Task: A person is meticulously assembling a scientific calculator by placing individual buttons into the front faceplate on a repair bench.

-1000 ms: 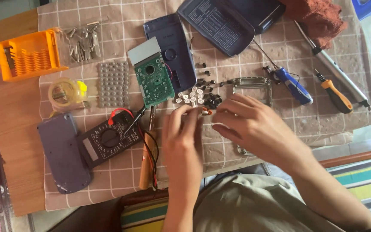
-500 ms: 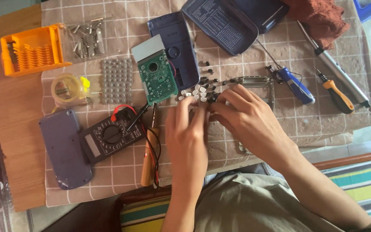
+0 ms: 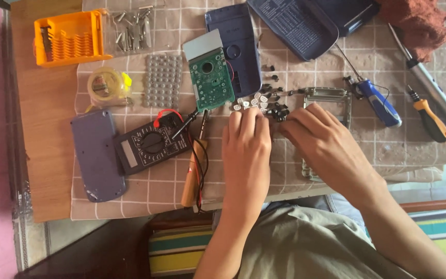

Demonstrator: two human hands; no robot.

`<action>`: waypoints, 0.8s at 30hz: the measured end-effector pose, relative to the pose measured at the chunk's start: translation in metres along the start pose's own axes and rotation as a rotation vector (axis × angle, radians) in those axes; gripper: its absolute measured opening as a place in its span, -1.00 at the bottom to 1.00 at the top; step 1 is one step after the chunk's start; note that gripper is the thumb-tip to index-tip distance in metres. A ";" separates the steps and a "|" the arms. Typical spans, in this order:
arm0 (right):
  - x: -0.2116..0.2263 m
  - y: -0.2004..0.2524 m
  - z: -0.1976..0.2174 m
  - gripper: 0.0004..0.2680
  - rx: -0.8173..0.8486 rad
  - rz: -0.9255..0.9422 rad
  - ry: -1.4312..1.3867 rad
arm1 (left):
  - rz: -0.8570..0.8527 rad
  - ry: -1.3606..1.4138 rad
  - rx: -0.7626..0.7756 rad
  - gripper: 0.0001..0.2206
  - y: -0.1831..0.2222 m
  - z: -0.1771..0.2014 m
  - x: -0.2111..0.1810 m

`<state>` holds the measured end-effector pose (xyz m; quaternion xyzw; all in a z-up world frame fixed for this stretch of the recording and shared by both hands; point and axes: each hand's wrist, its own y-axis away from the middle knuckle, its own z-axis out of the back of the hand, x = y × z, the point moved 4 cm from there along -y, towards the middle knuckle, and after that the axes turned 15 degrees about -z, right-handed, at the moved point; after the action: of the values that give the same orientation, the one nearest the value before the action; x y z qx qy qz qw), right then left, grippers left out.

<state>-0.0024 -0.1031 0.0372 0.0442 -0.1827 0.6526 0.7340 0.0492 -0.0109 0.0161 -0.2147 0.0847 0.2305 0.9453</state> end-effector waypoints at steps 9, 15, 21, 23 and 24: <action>-0.030 0.029 0.030 -0.95 -0.105 -0.188 -0.316 | 0.023 0.062 -0.013 -0.84 0.001 0.004 -0.005; -0.046 0.050 0.026 -0.93 -0.161 -0.501 -0.705 | -0.099 0.270 -0.123 -0.75 -0.002 0.024 -0.014; -0.036 0.060 0.006 -0.75 -0.001 -0.704 -1.206 | -0.205 0.410 -0.323 -0.87 0.000 0.044 -0.040; -0.036 0.058 0.002 -0.80 -0.005 -0.727 -1.166 | -0.201 0.391 -0.316 -0.90 0.002 0.044 -0.038; -0.036 0.058 0.001 -0.85 -0.021 -0.758 -1.123 | -0.208 0.380 -0.306 -0.92 0.003 0.043 -0.037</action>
<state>-0.0622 -0.1289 0.0164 0.4302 -0.5144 0.2265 0.7064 0.0179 -0.0040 0.0633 -0.4020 0.2026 0.0977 0.8876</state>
